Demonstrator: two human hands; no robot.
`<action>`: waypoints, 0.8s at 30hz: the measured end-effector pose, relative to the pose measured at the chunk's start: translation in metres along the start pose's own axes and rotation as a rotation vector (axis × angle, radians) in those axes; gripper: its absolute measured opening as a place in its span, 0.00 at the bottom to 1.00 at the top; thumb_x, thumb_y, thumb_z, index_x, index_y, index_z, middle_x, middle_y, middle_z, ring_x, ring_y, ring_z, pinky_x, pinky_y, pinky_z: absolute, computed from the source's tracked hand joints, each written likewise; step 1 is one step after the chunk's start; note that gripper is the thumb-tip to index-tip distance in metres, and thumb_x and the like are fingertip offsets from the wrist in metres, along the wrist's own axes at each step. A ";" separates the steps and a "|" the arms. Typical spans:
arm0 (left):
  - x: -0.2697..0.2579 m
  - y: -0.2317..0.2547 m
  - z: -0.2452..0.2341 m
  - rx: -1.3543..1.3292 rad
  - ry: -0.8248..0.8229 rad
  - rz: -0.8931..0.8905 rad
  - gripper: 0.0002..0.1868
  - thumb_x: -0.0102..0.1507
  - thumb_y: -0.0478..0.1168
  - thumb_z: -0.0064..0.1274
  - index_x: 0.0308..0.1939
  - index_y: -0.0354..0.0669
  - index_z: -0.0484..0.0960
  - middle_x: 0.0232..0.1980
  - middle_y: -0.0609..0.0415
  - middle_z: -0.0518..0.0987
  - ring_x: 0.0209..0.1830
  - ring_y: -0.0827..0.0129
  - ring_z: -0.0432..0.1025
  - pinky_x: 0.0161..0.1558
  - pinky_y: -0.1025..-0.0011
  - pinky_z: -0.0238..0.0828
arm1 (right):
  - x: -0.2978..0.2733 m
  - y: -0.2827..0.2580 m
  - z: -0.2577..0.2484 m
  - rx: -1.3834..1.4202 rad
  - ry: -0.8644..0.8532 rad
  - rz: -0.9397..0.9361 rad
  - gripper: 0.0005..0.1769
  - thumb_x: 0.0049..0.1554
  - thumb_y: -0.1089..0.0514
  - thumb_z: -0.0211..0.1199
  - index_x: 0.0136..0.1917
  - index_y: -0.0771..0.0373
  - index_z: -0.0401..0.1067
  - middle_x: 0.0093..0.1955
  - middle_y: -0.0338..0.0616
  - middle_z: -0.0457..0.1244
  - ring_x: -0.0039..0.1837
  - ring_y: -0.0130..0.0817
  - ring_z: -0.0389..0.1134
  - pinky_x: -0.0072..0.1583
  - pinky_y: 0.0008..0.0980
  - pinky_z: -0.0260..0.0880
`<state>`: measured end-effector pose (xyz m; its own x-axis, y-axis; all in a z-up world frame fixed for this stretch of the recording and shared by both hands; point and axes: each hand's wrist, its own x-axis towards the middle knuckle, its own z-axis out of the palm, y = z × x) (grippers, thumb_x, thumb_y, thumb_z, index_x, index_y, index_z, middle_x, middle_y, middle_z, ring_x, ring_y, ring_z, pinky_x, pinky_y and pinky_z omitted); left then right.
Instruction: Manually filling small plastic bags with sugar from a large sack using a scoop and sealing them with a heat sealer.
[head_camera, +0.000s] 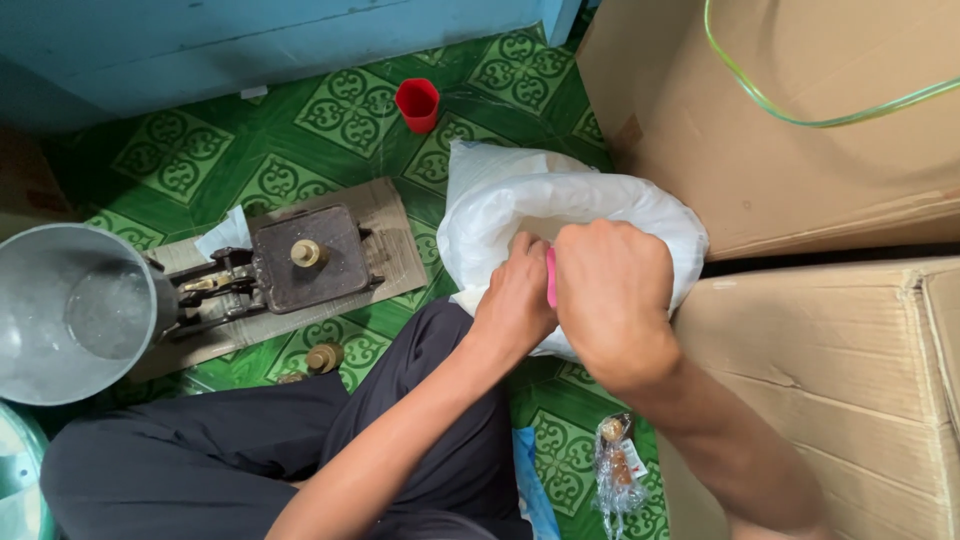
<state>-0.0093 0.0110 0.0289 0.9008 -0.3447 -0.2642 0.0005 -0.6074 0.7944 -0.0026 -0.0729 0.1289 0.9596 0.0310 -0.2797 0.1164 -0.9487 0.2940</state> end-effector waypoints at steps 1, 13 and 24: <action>-0.003 0.001 -0.002 0.001 0.003 -0.002 0.30 0.50 0.31 0.55 0.55 0.24 0.67 0.59 0.40 0.64 0.42 0.23 0.71 0.42 0.40 0.77 | 0.001 0.001 0.002 0.001 0.002 -0.003 0.04 0.46 0.58 0.62 0.33 0.52 0.78 0.29 0.35 0.66 0.41 0.36 0.72 0.43 0.34 0.72; -0.039 0.016 -0.040 -0.023 -0.068 0.034 0.35 0.50 0.25 0.57 0.61 0.18 0.64 0.60 0.33 0.65 0.47 0.24 0.71 0.46 0.38 0.74 | -0.036 0.077 -0.039 0.334 -0.247 0.274 0.14 0.51 0.44 0.60 0.44 0.48 0.82 0.42 0.50 0.72 0.53 0.55 0.72 0.54 0.49 0.71; -0.049 -0.013 -0.033 -0.119 0.216 0.015 0.10 0.63 0.38 0.49 0.42 0.38 0.82 0.42 0.51 0.80 0.29 0.57 0.80 0.30 0.64 0.78 | 0.066 0.058 0.244 0.423 -0.038 0.125 0.12 0.55 0.55 0.61 0.51 0.52 0.80 0.44 0.52 0.70 0.50 0.55 0.72 0.52 0.52 0.73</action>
<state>-0.0396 0.0594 0.0492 0.9730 -0.1846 -0.1387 0.0257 -0.5102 0.8597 0.0049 -0.2023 -0.0957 0.9486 -0.0965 -0.3015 -0.1231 -0.9899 -0.0704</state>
